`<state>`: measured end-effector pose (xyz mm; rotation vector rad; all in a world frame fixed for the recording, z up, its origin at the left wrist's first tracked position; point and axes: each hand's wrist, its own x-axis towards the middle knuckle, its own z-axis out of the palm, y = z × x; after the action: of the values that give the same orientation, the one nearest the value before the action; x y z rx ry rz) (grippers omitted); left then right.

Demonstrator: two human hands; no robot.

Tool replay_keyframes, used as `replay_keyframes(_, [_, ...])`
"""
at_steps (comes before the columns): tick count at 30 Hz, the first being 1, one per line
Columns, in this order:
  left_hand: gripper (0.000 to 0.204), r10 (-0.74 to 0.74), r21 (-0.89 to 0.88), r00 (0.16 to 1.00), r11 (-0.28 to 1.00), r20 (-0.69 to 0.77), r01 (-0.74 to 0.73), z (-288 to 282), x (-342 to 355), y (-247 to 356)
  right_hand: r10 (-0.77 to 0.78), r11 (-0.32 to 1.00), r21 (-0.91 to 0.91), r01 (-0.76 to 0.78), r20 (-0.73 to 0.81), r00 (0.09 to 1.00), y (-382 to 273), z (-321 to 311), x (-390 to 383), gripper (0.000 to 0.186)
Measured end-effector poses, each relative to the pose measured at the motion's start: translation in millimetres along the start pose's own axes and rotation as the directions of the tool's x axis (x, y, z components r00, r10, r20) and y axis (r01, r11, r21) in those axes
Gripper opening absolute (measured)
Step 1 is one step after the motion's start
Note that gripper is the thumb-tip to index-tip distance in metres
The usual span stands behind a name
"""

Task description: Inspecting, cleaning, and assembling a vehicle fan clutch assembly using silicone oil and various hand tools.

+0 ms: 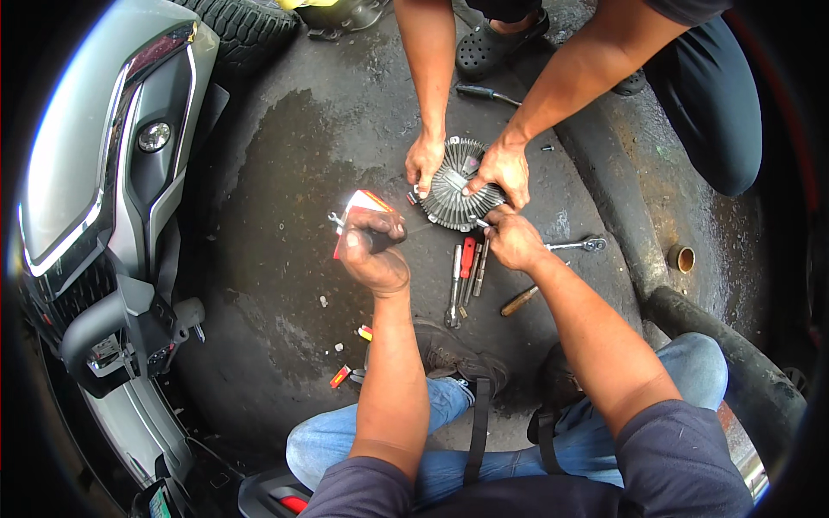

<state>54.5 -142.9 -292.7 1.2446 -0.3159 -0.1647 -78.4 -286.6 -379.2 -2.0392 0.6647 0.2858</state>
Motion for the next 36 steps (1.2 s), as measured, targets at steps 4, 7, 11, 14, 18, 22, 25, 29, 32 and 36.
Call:
replay_keyframes(4, [0.041,0.003,-0.047,1.000,0.999,0.014,-0.002,5,-6,-5,-0.027,0.998,-0.058,0.025,-0.038,0.999,11,-6,3,0.027])
replay_keyframes(7, [0.041,-0.001,-0.070,1.000,0.998,0.023,0.003,11,-11,-9,-0.050,0.998,-0.049,0.047,-0.073,0.996,14,-9,6,0.027])
replay_keyframes(11, [0.041,0.001,-0.110,0.998,0.994,0.065,0.006,14,-11,-8,-0.039,0.999,-0.035,0.037,-0.049,0.998,9,-12,6,0.028])
replay_keyframes(14, [0.041,-0.012,-0.129,0.997,0.991,0.080,0.022,14,-11,-10,-0.062,0.997,-0.052,0.058,-0.081,0.995,10,-10,7,0.026])
replay_keyframes(18, [0.042,-0.029,-0.135,0.997,0.990,0.070,0.039,11,-10,-10,-0.042,0.995,-0.089,0.036,-0.075,0.996,8,-12,9,0.025])
replay_keyframes(22, [0.044,-0.041,-0.085,0.999,0.995,0.030,0.044,14,-14,-5,-0.013,0.996,-0.089,0.008,-0.058,0.998,6,-10,10,0.026])
replay_keyframes(25, [0.043,0.130,0.183,0.990,0.973,0.060,-0.139,33,-31,-13,-0.065,0.996,-0.073,0.058,-0.098,0.993,13,-11,13,0.025])
replay_keyframes(29, [0.040,0.170,0.255,0.983,0.950,0.072,-0.183,47,-48,-11,0.007,0.999,0.036,-0.001,-0.179,0.984,5,-17,8,0.024])
replay_keyframes(32, [0.039,0.057,0.104,0.991,0.992,0.124,-0.070,36,-39,-8,0.076,0.994,0.091,-0.065,-0.113,0.991,-6,-19,-3,0.026])
replay_keyframes(36, [0.038,-0.002,0.011,0.996,1.000,0.090,0.001,27,-29,-7,0.152,0.987,-0.074,-0.143,0.141,0.978,-24,-28,-6,0.032])
